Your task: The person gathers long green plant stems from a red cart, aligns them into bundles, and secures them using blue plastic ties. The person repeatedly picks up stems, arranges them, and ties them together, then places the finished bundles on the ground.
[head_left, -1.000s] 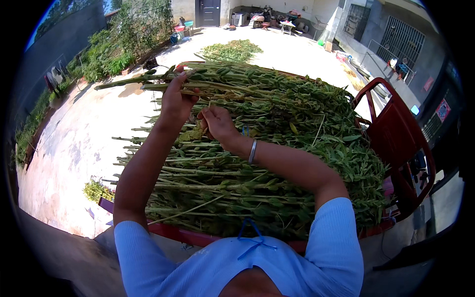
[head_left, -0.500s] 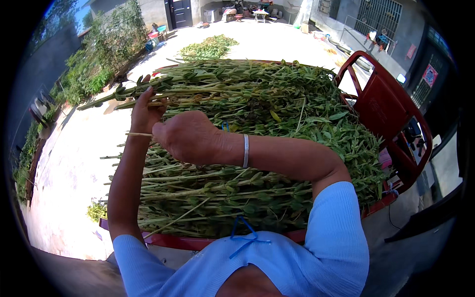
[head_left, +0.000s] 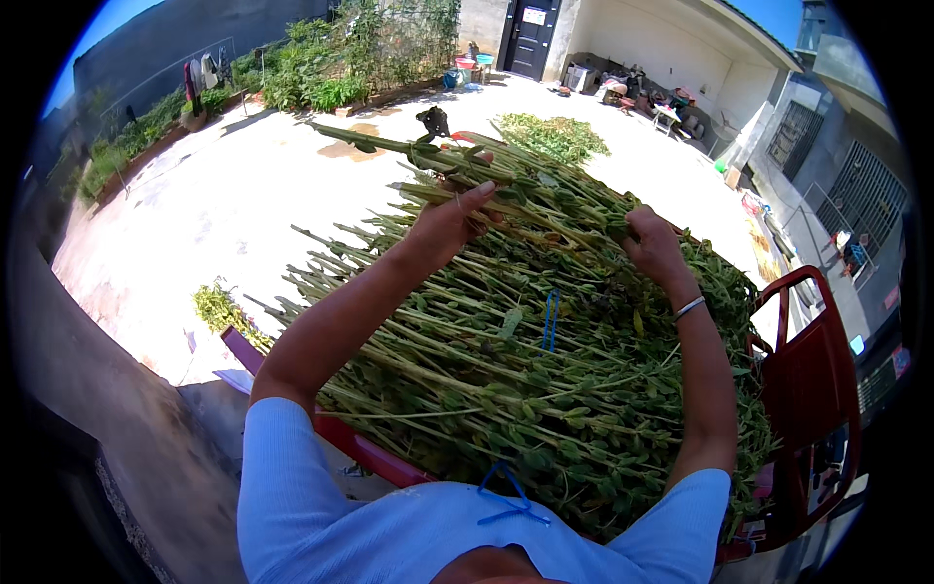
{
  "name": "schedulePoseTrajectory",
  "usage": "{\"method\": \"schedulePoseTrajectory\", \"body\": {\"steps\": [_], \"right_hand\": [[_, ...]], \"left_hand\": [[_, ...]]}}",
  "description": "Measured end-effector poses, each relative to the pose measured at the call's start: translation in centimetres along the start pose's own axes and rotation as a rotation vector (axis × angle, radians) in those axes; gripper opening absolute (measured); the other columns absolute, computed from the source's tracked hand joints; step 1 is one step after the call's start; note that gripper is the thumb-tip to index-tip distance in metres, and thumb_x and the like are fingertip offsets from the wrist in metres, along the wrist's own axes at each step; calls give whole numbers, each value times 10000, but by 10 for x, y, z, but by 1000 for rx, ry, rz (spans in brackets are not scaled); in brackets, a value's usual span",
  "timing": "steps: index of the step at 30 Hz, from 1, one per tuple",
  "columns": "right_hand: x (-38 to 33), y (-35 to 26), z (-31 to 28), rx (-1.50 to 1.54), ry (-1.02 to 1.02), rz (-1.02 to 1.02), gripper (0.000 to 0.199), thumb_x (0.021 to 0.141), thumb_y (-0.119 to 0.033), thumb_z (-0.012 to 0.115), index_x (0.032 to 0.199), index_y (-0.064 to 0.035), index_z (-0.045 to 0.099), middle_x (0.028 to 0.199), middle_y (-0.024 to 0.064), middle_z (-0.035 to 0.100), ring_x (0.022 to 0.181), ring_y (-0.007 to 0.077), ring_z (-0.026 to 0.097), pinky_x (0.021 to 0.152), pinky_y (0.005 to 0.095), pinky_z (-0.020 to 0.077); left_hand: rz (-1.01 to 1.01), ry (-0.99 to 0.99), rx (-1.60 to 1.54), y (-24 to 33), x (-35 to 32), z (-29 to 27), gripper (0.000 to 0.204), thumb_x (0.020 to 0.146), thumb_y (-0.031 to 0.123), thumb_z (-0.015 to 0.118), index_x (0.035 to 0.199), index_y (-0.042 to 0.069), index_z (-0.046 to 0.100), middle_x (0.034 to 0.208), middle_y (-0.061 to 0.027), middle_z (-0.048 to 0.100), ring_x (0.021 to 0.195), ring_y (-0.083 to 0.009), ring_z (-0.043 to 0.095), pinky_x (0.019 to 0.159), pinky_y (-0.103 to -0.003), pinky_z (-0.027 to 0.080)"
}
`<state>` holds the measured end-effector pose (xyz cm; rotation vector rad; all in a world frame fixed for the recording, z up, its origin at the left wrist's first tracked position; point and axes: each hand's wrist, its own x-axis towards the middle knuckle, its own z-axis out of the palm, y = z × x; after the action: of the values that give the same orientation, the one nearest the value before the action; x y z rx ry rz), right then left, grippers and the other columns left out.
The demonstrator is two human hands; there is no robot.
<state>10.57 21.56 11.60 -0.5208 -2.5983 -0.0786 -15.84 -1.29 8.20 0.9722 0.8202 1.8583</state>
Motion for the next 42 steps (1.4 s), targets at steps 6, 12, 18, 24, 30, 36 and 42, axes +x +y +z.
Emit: {"method": "schedulePoseTrajectory", "body": {"steps": [6, 12, 18, 24, 30, 36, 42], "right_hand": [[7, 18, -16, -177, 248, 53, 240, 840, -272, 691, 878, -40, 644, 905, 123, 573, 756, 338, 608, 667, 432, 501], [-20, 38, 9, -208, 83, 71, 230, 807, -189, 701, 865, -5, 575, 891, 138, 555, 814, 366, 583, 678, 445, 471], [-67, 52, 34, -208, 28, 139, 208, 765, -161, 664, 886, -31, 555, 915, 158, 539, 899, 377, 576, 718, 477, 491], [-66, 25, -11, -84, -170, 166, 420, 735, -163, 709, 1113, -23, 591, 1043, 182, 583, 983, 378, 583, 855, 438, 493], [24, -119, -48, 368, 181, -283, 723, 765, -499, 753, 1211, 40, 572, 1143, 233, 603, 1082, 375, 579, 948, 436, 456], [90, -213, -16, 485, 578, -230, 350, 893, -318, 670, 891, 33, 672, 654, 136, 639, 631, 292, 639, 579, 396, 491], [31, -180, -83, 1310, 137, 21, 321, 1000, -234, 556, 854, 33, 658, 571, 31, 564, 482, 99, 492, 486, 238, 392]], "left_hand": [[-6, 66, -13, -8, 7, -12, 427, 1012, 437, 463, 1375, 212, 488, 1295, 25, 562, 1008, -109, 545, 772, -270, 449], [36, 113, -129, -10, 1, -8, 481, 1020, 457, 424, 1402, 166, 440, 1382, -17, 483, 1059, -187, 537, 918, -356, 471], [39, 159, -309, -20, 2, -19, 407, 1020, 334, 485, 1394, 193, 410, 1383, -42, 497, 1033, -210, 570, 894, -392, 511], [73, 30, -315, -6, 0, -5, 326, 1026, 286, 477, 1343, 212, 467, 1316, -42, 566, 1007, -182, 579, 880, -392, 516], [135, -20, -185, 2, -12, 9, 340, 1020, 328, 484, 1334, 199, 472, 1264, -51, 575, 1038, -188, 590, 849, -373, 515], [266, -19, 811, 17, -27, 26, 423, 950, 223, 597, 1338, 119, 461, 1221, -81, 571, 1103, -190, 572, 901, -368, 500], [25, 77, -128, 11, -7, 17, 328, 1023, 310, 488, 1285, 117, 523, 1180, -46, 596, 1067, -169, 575, 933, -370, 457]]}}
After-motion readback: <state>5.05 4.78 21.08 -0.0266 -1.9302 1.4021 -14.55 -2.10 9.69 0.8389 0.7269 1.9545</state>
